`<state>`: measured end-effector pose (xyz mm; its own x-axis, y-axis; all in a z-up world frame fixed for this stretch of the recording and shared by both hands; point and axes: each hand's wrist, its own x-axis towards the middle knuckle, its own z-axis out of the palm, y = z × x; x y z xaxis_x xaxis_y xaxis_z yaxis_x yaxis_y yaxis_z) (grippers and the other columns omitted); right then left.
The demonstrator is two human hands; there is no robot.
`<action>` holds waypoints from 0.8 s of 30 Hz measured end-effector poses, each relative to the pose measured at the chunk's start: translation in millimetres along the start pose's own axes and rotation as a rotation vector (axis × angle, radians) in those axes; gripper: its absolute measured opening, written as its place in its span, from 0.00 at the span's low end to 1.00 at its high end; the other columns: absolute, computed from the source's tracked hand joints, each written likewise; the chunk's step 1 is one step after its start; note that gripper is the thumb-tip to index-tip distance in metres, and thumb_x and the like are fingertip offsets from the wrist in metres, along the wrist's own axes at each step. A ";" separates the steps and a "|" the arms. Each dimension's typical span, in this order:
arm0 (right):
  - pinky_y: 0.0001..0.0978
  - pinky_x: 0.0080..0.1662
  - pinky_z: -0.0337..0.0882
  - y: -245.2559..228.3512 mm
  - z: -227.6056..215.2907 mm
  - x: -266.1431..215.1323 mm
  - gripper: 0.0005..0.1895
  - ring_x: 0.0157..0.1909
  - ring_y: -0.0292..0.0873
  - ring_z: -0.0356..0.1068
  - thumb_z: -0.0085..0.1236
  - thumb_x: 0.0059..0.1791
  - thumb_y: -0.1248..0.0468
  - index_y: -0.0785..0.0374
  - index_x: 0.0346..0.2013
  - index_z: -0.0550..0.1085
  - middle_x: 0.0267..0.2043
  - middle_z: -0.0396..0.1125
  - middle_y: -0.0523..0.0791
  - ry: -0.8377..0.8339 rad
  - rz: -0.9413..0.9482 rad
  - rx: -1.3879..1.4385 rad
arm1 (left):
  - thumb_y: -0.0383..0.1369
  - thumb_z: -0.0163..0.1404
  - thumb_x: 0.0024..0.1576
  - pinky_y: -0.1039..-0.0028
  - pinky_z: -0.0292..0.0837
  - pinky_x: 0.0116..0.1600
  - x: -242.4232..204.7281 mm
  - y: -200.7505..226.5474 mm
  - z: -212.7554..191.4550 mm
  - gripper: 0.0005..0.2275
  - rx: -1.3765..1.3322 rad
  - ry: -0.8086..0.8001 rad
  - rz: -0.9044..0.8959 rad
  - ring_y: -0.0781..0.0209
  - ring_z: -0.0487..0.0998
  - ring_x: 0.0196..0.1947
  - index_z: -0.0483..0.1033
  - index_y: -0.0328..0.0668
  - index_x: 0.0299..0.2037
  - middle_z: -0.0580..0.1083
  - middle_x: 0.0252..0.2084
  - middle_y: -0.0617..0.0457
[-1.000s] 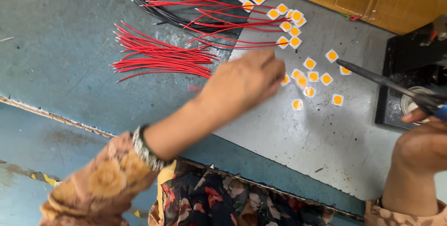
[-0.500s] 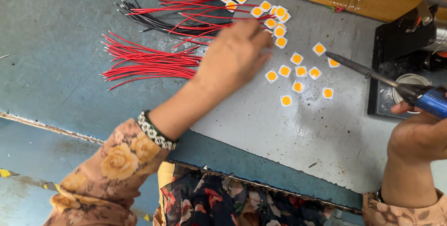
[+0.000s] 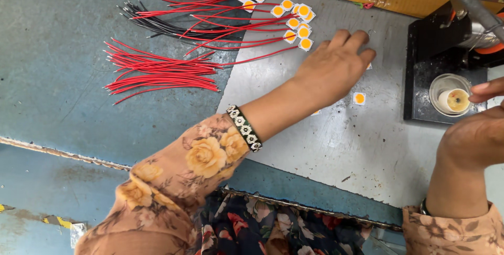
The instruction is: The person solders red wires to small square LED modules arranged on a metal work surface. They repeatedly pick up a wire, position it on a contact point, and use a soldering iron to attach it, then move to the next LED.
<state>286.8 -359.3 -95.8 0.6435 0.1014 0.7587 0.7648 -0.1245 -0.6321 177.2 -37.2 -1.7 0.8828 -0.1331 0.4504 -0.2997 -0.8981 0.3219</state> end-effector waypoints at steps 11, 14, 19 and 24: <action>0.26 0.35 0.63 -7.7 8.9 -12.1 0.32 0.33 0.45 0.65 0.28 0.68 0.50 0.77 0.42 0.69 0.35 0.66 0.55 -0.009 0.062 0.080 | 0.29 0.49 0.54 0.60 0.71 0.59 -55.9 24.7 -10.4 0.10 -0.070 -0.024 0.174 0.51 0.69 0.55 0.77 0.41 0.45 0.69 0.52 0.50; 0.26 0.35 0.63 -5.6 17.0 -14.3 0.31 0.33 0.45 0.65 0.28 0.68 0.51 0.77 0.42 0.69 0.35 0.66 0.55 -0.020 0.088 0.112 | 0.29 0.49 0.54 0.61 0.72 0.57 -61.5 34.0 -21.5 0.09 -0.037 -0.037 0.174 0.51 0.70 0.55 0.77 0.41 0.43 0.69 0.51 0.50; 0.26 0.35 0.63 2.7 11.5 -14.2 0.30 0.32 0.45 0.64 0.27 0.68 0.52 0.77 0.43 0.69 0.35 0.66 0.55 0.000 0.093 0.102 | 0.27 0.51 0.55 0.61 0.71 0.54 -77.6 40.1 -32.4 0.09 -0.081 -0.129 0.157 0.51 0.71 0.54 0.76 0.42 0.45 0.69 0.49 0.51; 0.26 0.35 0.64 9.4 -5.9 -15.7 0.29 0.32 0.44 0.64 0.26 0.67 0.53 0.77 0.43 0.69 0.35 0.66 0.56 0.022 0.088 0.059 | 0.19 0.51 0.50 0.62 0.73 0.60 -47.3 6.7 -22.9 0.17 -0.119 0.023 0.124 0.51 0.72 0.56 0.76 0.45 0.50 0.69 0.52 0.51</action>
<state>283.7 -367.9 -112.8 0.7083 0.0704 0.7024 0.7060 -0.0735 -0.7044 125.1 -27.3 -1.8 0.8283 -0.2290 0.5113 -0.4476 -0.8194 0.3581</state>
